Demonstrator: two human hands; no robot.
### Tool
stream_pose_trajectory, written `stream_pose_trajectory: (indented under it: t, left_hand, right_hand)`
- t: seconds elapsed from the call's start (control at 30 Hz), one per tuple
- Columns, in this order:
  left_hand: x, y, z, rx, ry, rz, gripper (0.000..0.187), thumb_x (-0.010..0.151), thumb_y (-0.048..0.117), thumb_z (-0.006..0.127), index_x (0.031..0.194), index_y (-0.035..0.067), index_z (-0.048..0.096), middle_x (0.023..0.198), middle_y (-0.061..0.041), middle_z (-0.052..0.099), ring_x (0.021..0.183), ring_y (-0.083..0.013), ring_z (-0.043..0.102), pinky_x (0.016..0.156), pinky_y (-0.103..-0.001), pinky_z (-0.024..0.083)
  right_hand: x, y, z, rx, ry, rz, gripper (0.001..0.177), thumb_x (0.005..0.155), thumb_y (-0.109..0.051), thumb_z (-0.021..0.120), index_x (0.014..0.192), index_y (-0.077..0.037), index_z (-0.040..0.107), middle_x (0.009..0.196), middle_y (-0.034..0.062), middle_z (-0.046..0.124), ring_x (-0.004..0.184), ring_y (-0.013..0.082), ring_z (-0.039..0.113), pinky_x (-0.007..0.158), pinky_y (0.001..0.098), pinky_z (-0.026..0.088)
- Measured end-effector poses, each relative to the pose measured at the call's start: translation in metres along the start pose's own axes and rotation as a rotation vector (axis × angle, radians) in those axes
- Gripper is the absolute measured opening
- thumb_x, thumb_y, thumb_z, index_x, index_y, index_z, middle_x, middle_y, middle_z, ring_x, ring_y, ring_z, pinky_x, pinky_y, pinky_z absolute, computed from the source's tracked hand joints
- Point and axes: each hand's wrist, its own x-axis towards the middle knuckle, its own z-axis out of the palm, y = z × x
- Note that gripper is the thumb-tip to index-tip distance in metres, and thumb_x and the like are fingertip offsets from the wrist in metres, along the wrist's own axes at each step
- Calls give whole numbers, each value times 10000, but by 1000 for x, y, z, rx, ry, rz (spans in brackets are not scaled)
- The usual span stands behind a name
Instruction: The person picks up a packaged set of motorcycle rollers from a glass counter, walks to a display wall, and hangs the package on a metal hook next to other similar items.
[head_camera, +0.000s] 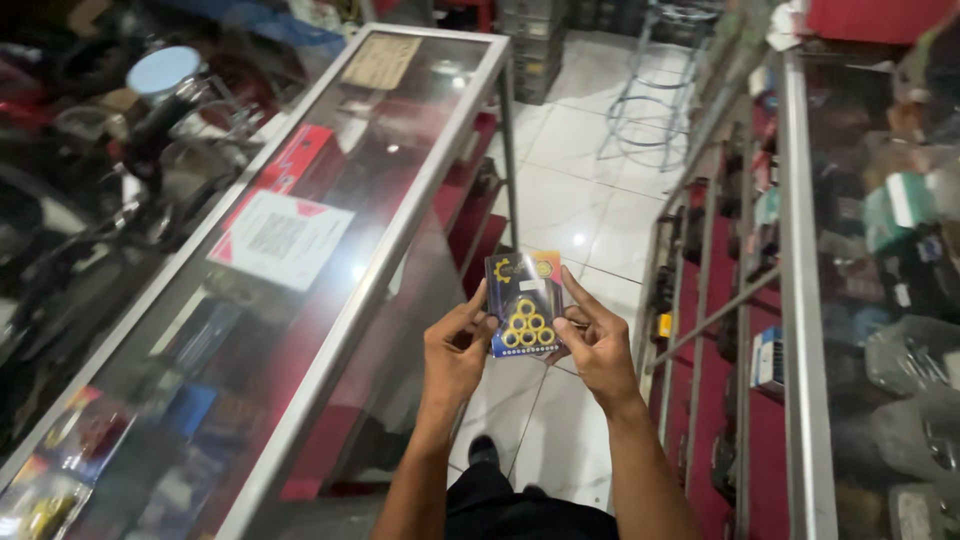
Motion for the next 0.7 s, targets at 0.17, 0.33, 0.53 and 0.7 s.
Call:
stream_pose_trajectory:
  t: [0.17,0.33,0.53,0.7]
  left_hand:
    - [41,-11,18,0,-196,36,626,878,-82,729,1457,116,599,865,16,616,755,-41,564,700,-203,526]
    - [91,-18,31,-134,-285,-12,645,877,-128,682,1468,110,582,927,12,642,783,-47,583,720,-214,539]
    - [138,-31,35,-247,-342,-13,643,859,-163,652,1458,65,602,894,34,571,764,-35,499,719,-200,494]
    - [169,-32,38,-315,-407,27,627,858,-135,665,1448,68,612,850,40,518,753,-33,469,721,-187,465]
  right_hand:
    - [25,0,-20,-70,152,2,643,924,76,569,1529,-115,463,921,59,735,688,95,673,551,294,641]
    - [61,-1,-26,-94,232,-98,649,941,87,585,1549,-110,476,884,49,697,699,82,657,551,298,651]
    - [90,6,-23,-84,296,-133,673,937,103,593,1559,-117,458,866,14,655,695,61,617,562,293,645]
    - [105,3,-17,-77,345,-142,702,936,105,607,1586,-115,457,816,-6,598,687,49,586,576,298,655]
